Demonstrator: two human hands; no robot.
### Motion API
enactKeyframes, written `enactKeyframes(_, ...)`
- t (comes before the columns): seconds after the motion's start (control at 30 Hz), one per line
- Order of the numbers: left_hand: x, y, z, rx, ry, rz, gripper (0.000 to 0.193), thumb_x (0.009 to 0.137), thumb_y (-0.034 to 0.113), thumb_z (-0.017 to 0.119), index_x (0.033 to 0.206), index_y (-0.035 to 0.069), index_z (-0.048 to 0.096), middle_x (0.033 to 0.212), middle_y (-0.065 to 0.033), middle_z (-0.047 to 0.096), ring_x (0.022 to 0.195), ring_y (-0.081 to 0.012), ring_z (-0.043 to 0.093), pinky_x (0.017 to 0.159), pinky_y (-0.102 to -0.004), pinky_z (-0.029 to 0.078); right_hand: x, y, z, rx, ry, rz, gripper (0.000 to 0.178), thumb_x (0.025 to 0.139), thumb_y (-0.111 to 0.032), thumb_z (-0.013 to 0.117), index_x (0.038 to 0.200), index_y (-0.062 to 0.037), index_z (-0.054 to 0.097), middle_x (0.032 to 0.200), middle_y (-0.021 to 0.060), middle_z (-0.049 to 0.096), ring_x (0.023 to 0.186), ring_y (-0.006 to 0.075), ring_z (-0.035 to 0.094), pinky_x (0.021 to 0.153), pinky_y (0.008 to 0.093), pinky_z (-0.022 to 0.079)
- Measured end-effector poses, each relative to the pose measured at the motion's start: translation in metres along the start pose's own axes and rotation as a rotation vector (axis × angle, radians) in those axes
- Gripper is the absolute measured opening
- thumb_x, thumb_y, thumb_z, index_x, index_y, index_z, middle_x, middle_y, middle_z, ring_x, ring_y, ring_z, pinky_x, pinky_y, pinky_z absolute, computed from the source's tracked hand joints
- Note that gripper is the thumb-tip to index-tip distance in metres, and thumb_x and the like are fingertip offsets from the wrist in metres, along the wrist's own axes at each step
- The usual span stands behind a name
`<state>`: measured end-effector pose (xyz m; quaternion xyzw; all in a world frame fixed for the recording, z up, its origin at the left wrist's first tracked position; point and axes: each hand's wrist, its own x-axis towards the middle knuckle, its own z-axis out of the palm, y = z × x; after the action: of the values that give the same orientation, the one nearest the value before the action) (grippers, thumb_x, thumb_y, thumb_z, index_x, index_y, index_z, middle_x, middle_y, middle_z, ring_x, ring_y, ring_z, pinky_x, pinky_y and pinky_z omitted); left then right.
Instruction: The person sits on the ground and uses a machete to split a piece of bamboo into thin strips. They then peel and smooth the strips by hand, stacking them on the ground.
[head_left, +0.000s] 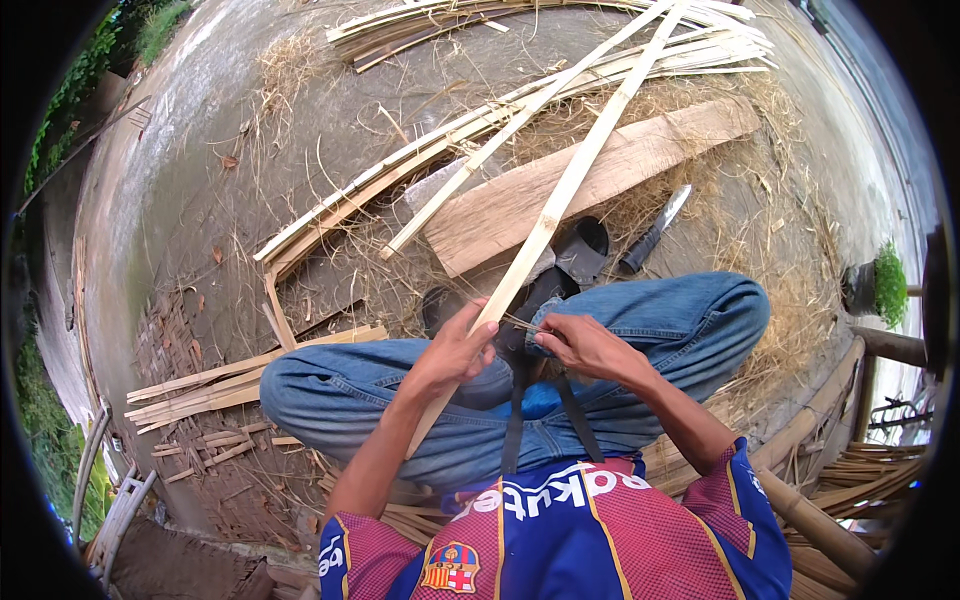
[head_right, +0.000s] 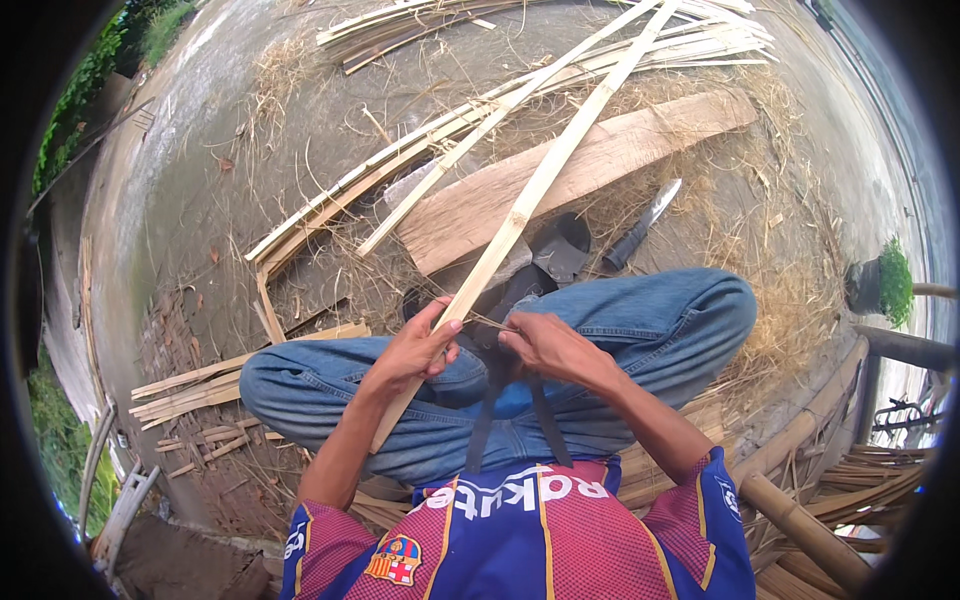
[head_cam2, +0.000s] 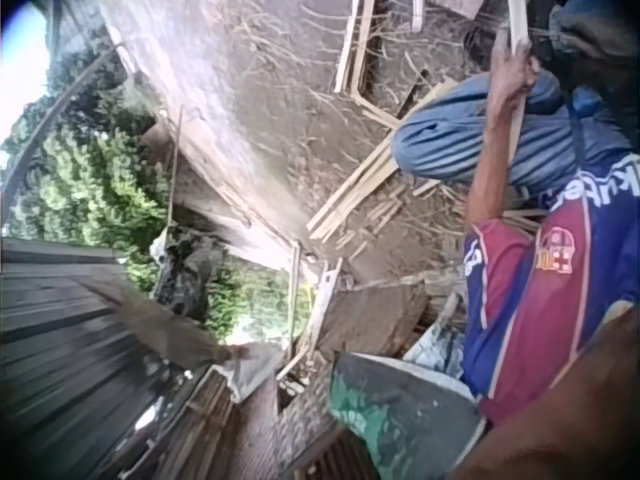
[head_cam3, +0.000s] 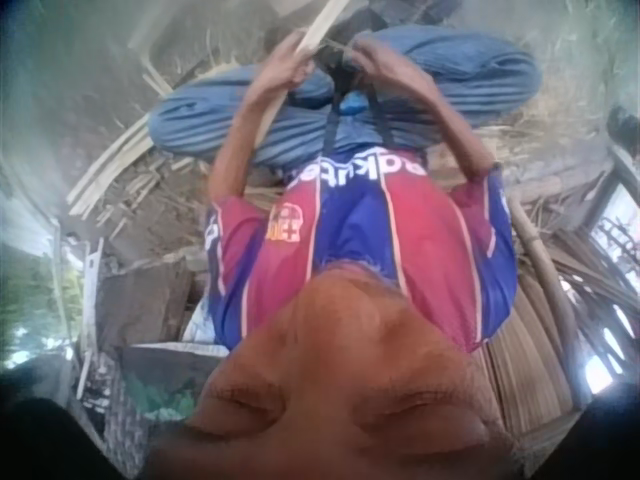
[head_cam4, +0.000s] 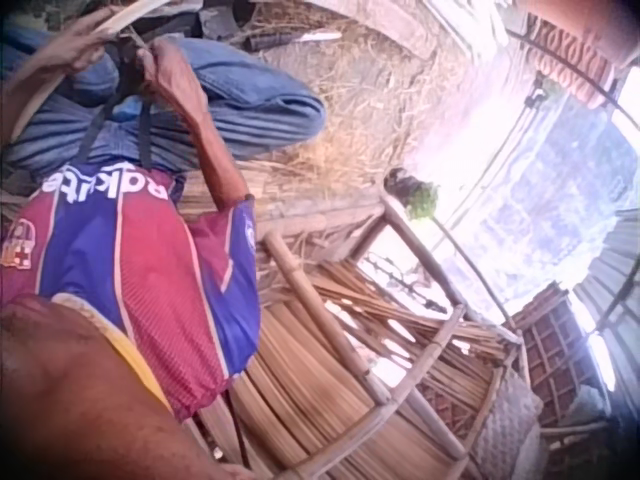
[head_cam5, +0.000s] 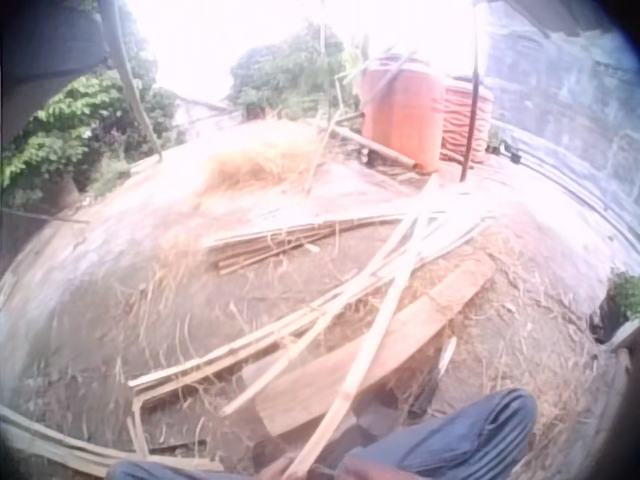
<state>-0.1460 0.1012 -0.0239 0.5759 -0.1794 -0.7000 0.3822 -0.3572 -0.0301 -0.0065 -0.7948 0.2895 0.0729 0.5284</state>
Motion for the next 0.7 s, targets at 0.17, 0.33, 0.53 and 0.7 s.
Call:
enactKeyframes(0.17,0.005,-0.003,0.016,0.214,0.121,0.159,0.035,0.105,0.023,0.051,0.135,0.006,0.048,0.078,-0.0052,0.064,0.050,-0.0095,0.057,0.043,-0.0218,0.037,0.026,-0.008,-0.019,-0.451,0.123,-0.435,0.012,0.092,-0.013,0.059,0.097,-0.0018,0.058,0.091,0.0143,0.058,0.083,0.0353,0.061,0.075,0.0438,0.049)
enactKeyframes(0.33,0.003,0.008,0.027,0.410,0.223,0.160,0.037,0.099,0.020,0.054,0.130,0.001,0.055,0.092,-0.0136,0.072,0.055,-0.0202,0.067,0.055,-0.0346,0.053,0.058,-0.037,-0.019,-0.982,-0.062,-0.852,0.027,0.079,-0.016,0.066,0.105,-0.0098,0.066,0.110,0.0058,0.061,0.109,0.0226,0.060,0.099,0.0400,0.046)
enactKeyframes(0.53,0.016,-0.019,0.025,0.405,0.312,0.313,0.026,0.099,0.015,0.051,0.121,0.001,0.057,0.093,-0.0168,0.072,0.054,-0.0248,0.068,0.057,-0.0384,0.054,0.081,-0.053,-0.032,-1.360,-0.076,-0.930,0.025,0.086,-0.029,0.065,0.108,-0.0169,0.065,0.106,0.0024,0.072,0.123,0.0188,0.057,0.121,0.0392,0.022)
enactKeyframes(0.7,0.017,-0.016,0.028,0.445,0.294,0.254,0.029,0.100,0.020,0.055,0.119,-0.002,0.057,0.092,-0.0112,0.069,0.055,-0.0188,0.065,0.056,-0.0336,0.052,0.091,-0.050,-0.032,-1.289,-0.175,-0.685,0.012,0.087,-0.019,0.062,0.093,-0.0116,0.056,0.089,0.0071,0.062,0.087,0.0249,0.065,0.118,0.0470,0.025)
